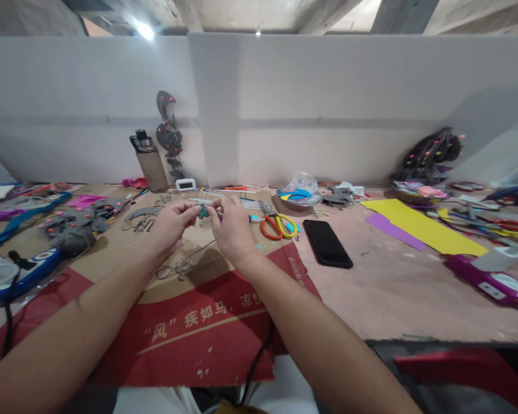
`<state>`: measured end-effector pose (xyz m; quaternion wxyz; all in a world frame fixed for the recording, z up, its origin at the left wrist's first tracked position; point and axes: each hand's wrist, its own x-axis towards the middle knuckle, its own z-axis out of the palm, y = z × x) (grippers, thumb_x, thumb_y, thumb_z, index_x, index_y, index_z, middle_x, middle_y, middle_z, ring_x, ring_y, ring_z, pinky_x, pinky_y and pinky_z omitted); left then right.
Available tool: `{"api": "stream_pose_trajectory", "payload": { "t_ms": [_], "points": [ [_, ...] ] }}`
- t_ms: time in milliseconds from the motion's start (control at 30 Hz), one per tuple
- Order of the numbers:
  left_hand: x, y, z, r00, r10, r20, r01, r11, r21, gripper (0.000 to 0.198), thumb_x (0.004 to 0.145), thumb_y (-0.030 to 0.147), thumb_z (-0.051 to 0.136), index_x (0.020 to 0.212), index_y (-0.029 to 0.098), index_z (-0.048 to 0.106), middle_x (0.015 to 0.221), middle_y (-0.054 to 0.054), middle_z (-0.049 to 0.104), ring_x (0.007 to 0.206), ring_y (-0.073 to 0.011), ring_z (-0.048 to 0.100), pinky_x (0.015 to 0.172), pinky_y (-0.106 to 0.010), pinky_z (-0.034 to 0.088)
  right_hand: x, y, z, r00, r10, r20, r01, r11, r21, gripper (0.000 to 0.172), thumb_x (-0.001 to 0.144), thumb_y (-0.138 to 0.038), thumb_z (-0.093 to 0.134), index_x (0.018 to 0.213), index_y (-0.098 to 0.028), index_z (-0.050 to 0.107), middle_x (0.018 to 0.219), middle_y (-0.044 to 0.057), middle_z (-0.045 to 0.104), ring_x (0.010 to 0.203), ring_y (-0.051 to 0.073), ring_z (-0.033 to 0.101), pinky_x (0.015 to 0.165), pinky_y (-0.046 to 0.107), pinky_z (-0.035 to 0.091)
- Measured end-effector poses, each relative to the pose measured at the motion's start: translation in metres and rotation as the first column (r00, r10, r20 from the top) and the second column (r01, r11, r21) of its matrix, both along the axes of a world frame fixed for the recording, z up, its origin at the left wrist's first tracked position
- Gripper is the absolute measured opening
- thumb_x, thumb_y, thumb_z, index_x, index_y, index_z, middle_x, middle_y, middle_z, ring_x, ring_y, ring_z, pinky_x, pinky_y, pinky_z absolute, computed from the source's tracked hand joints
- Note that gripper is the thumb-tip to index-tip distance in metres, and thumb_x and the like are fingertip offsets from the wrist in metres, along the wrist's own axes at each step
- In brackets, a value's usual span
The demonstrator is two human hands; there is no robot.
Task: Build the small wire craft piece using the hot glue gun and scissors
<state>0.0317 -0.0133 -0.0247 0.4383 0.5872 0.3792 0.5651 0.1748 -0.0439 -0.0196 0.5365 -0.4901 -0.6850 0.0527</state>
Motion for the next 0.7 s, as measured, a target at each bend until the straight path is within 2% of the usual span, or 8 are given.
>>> {"api": "stream_pose_trajectory", "payload": {
  "t_ms": [333, 467, 700],
  "points": [
    [0.0007, -0.0024, 0.0017, 0.996, -0.003, -0.084, 0.004, 1.0, 0.012, 0.024, 0.068, 0.038, 0.068, 0.061, 0.016, 0.061, 0.054, 0.002, 0.048, 0.052, -0.0096, 0.037, 0.054, -0.025, 0.029, 0.0027, -0.0011, -0.0008, 0.996, -0.05, 0.076, 0.047, 0.998, 0.04, 0.011, 0.084, -0.028, 0.055, 0.082, -0.019, 0.061, 0.083, 0.004, 0.059, 0.079, 0.018, 0.052, 0.073, 0.031, 0.039],
    [-0.0013, -0.0043, 0.0036, 0.985, -0.005, -0.173, 0.011, 0.999, 0.036, 0.025, 0.068, 0.04, 0.067, 0.067, 0.015, 0.061, 0.06, 0.002, 0.052, 0.057, -0.0101, 0.041, 0.058, -0.025, 0.033, 0.003, -0.0008, -0.0016, 0.994, -0.055, 0.091, 0.052, 0.998, 0.032, 0.011, 0.083, -0.027, 0.057, 0.084, -0.019, 0.064, 0.084, 0.005, 0.061, 0.079, 0.018, 0.054, 0.074, 0.031, 0.04],
    [-0.0065, 0.0003, 0.0028, 0.966, -0.069, -0.247, 0.08, 0.996, 0.032, 0.021, 0.07, 0.035, 0.063, 0.067, 0.016, 0.057, 0.061, 0.003, 0.049, 0.058, -0.0098, 0.04, 0.058, -0.025, 0.031, 0.0052, -0.0003, 0.0007, 0.995, 0.047, 0.084, -0.043, 0.998, -0.05, 0.017, 0.082, -0.026, 0.055, 0.086, -0.019, 0.07, 0.082, 0.005, 0.066, 0.077, 0.017, 0.056, 0.072, 0.03, 0.04]
  ]
}}
